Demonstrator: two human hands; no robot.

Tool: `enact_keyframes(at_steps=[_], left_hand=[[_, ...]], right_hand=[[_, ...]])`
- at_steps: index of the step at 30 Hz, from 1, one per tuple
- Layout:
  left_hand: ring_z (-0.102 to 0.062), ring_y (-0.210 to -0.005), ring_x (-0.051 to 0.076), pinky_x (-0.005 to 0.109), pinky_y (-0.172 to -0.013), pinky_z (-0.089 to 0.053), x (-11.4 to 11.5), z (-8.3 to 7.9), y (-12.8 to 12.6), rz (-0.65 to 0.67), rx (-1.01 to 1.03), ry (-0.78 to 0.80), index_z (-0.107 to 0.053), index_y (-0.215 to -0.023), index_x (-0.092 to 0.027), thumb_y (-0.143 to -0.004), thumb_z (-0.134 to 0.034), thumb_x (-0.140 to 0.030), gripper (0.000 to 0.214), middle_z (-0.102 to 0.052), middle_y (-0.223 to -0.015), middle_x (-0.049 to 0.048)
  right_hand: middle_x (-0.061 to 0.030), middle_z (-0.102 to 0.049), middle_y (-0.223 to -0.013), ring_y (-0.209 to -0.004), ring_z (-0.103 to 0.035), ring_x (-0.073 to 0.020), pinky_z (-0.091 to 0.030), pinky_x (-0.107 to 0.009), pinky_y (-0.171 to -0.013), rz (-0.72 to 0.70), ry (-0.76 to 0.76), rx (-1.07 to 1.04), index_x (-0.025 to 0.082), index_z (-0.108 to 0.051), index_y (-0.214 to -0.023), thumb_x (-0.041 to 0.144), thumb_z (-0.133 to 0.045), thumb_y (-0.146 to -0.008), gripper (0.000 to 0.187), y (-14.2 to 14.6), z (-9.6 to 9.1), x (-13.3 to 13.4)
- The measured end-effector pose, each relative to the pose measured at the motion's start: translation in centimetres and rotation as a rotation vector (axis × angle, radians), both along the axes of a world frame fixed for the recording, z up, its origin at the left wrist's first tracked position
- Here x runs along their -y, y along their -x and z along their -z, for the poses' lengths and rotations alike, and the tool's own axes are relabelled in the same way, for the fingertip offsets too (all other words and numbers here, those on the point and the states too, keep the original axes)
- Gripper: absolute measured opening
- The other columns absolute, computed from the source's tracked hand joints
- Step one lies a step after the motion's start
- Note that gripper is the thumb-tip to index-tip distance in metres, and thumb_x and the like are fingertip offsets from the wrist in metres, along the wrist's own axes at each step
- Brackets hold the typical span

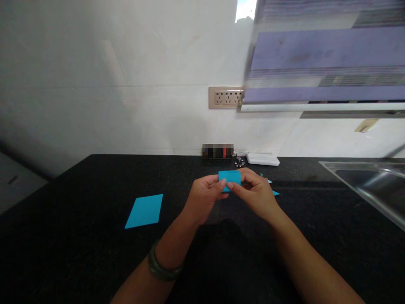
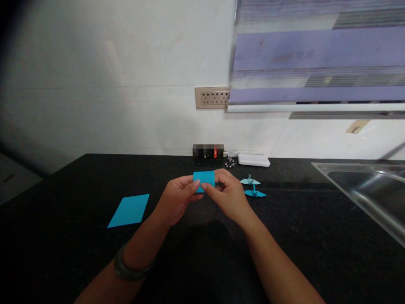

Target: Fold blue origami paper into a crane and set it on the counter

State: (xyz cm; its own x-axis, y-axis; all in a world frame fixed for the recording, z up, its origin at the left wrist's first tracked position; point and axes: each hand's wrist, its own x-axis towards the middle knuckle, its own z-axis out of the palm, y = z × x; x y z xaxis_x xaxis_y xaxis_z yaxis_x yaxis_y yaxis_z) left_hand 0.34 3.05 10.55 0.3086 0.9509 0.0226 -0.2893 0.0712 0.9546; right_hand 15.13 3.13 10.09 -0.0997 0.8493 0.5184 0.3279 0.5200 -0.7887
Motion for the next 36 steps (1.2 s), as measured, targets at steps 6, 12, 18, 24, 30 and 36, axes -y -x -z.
enact_keyframes(at_steps=[6, 12, 18, 24, 30, 36], left_hand=[[-0.059, -0.073, 0.012, 0.021, -0.062, -0.049, -0.13, 0.12, -0.12, -0.039, -0.052, -0.031, -0.066, -0.094, -0.012, -0.074, -0.058, -0.035, 0.032, -0.067, -0.084, 0.0068], [-0.059, -0.071, 0.012, 0.023, -0.061, -0.051, -0.08, 0.21, -0.14, -0.065, -0.092, -0.041, -0.067, -0.091, -0.012, -0.074, -0.058, -0.035, 0.031, -0.067, -0.080, 0.0058], [-0.059, -0.068, 0.012, 0.022, -0.059, -0.051, -0.13, 0.25, -0.18, -0.084, -0.082, -0.033, -0.067, -0.088, -0.011, -0.073, -0.059, -0.036, 0.030, -0.067, -0.077, 0.0055], [-0.059, -0.068, 0.013, 0.023, -0.059, -0.051, -0.15, 0.18, -0.15, -0.098, -0.096, -0.037, -0.068, -0.085, -0.011, -0.072, -0.059, -0.037, 0.030, -0.066, -0.077, 0.0060], [-0.059, -0.068, 0.013, 0.024, -0.059, -0.051, -0.16, 0.25, -0.13, -0.105, -0.097, -0.046, -0.067, -0.085, -0.011, -0.073, -0.059, -0.036, 0.030, -0.066, -0.075, 0.0053], [-0.058, -0.068, 0.013, 0.024, -0.060, -0.052, -0.11, 0.22, -0.05, -0.106, -0.083, -0.069, -0.067, -0.082, -0.010, -0.074, -0.057, -0.036, 0.029, -0.064, -0.072, 0.0046]], right_hand=[[-0.0023, -0.056, -0.075, -0.070, -0.052, -0.0139, -0.042, -0.027, -0.062, 0.004, 0.009, -0.012, 0.017, -0.058, -0.066, 0.024, -0.061, -0.073, 0.010, 0.05, 0.06, 0.03], [-0.0015, -0.056, -0.072, -0.068, -0.052, -0.0134, -0.041, -0.027, -0.062, 0.016, 0.012, -0.031, 0.017, -0.057, -0.064, 0.024, -0.061, -0.072, 0.012, 0.08, 0.32, -0.19], [-0.0017, -0.056, -0.072, -0.069, -0.051, -0.0136, -0.041, -0.028, -0.064, 0.025, 0.028, -0.013, 0.017, -0.058, -0.066, 0.026, -0.059, -0.074, 0.012, 0.17, 0.32, -0.11], [-0.0016, -0.055, -0.072, -0.068, -0.051, -0.0137, -0.041, -0.028, -0.063, 0.030, 0.042, -0.006, 0.017, -0.060, -0.069, 0.026, -0.058, -0.074, 0.010, 0.19, 0.18, 0.00], [-0.0015, -0.056, -0.072, -0.070, -0.051, -0.0137, -0.042, -0.028, -0.065, 0.026, 0.042, -0.009, 0.017, -0.058, -0.068, 0.027, -0.059, -0.074, 0.011, 0.23, 0.29, 0.02], [0.0016, -0.052, -0.068, -0.055, -0.049, -0.0105, -0.042, -0.023, -0.045, 0.062, 0.238, -0.294, 0.019, -0.052, -0.085, 0.036, -0.063, -0.070, 0.026, 0.51, 0.47, -0.06]])
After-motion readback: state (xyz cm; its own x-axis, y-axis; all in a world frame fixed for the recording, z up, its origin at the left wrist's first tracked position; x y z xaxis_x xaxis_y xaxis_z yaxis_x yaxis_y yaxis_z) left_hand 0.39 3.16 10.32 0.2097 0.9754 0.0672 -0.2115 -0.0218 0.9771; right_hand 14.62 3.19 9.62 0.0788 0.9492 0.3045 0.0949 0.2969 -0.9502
